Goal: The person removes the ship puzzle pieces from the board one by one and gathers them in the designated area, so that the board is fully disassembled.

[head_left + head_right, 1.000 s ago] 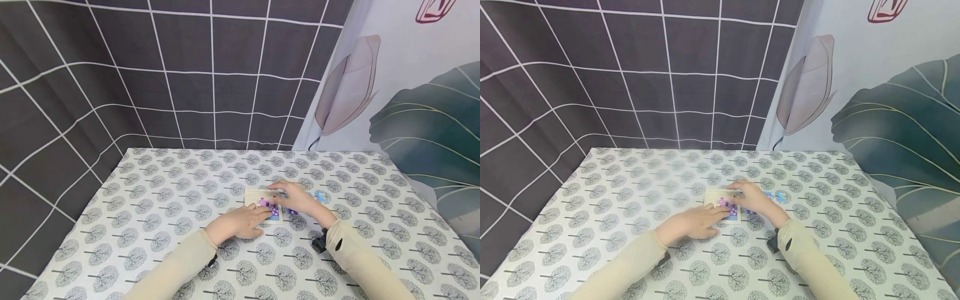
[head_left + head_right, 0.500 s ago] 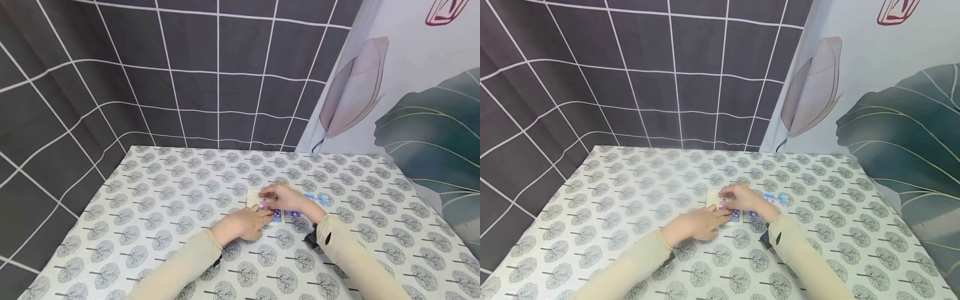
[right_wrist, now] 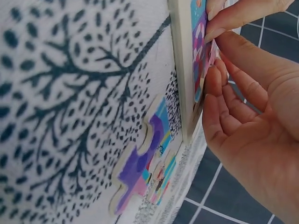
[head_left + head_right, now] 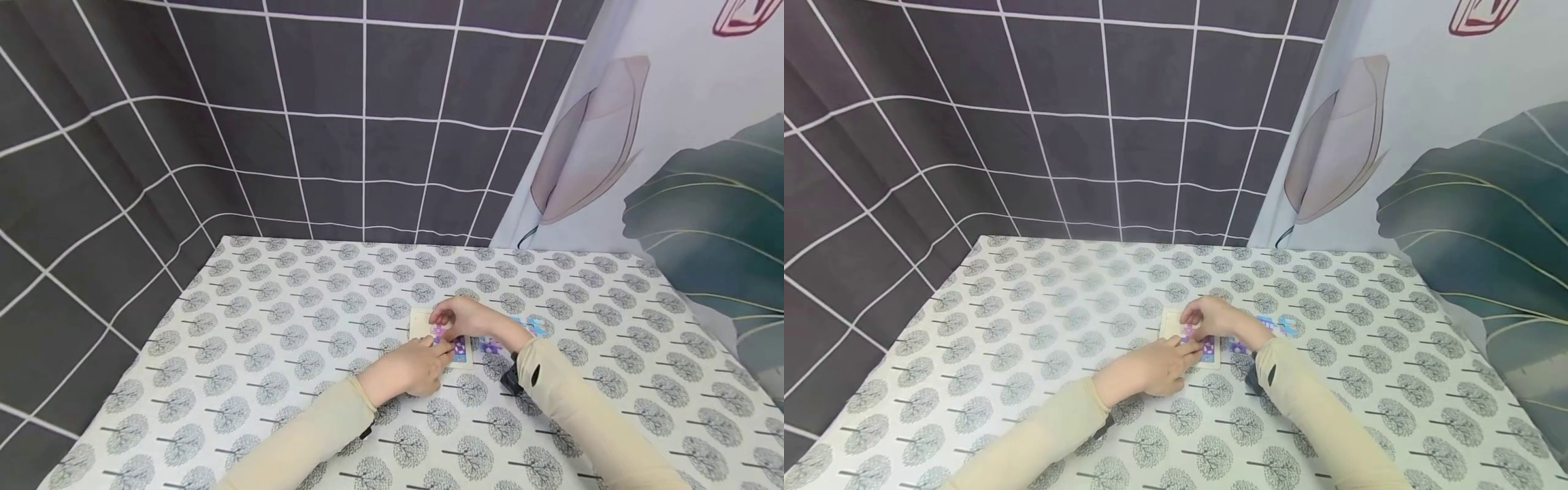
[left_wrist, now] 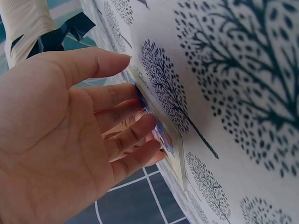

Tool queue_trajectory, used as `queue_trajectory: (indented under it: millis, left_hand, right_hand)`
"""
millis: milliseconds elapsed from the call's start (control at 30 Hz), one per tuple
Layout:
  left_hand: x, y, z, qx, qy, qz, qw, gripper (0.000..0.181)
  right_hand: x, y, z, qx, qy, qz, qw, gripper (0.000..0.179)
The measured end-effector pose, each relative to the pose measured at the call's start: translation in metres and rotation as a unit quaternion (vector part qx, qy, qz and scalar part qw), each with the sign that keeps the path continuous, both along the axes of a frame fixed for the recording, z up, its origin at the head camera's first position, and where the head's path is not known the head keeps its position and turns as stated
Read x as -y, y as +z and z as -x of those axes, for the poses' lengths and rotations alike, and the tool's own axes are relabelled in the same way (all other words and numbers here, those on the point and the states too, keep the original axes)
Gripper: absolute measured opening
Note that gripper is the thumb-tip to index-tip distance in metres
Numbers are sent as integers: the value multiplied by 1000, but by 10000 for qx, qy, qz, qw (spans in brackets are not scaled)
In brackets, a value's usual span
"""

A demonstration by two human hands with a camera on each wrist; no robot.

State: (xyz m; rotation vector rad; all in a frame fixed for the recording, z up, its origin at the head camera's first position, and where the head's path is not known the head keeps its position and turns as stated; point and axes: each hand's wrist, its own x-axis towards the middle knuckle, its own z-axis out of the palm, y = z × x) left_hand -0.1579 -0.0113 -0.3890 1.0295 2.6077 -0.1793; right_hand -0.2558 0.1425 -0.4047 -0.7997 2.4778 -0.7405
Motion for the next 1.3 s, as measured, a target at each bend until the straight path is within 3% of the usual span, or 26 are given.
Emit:
queue_trajectory:
  millis: [200, 500, 700, 1033, 1300]
  left_hand:
    - [0, -2, 1, 29, 9, -81, 10000, 57]
    - [6, -5, 1, 375, 63, -222, 9990, 59]
    - [10, -5, 1, 484, 96, -253, 9985, 59]
    - [9, -3, 5, 557, -11, -313, 9980, 58]
    - [11, -1, 6, 693, 89, -326, 9970, 57]
  right_hand:
    - [1, 1, 0, 73, -89, 36, 9999, 37]
    - [-3, -1, -5, -519, 231, 265, 9980, 32]
    - [-7, -1, -10, -494, 138, 423, 9978, 28]
    - [-16, -6, -10, -313, 375, 890, 9948, 28]
    - [-14, -7, -8, -326, 400, 920, 9944, 28]
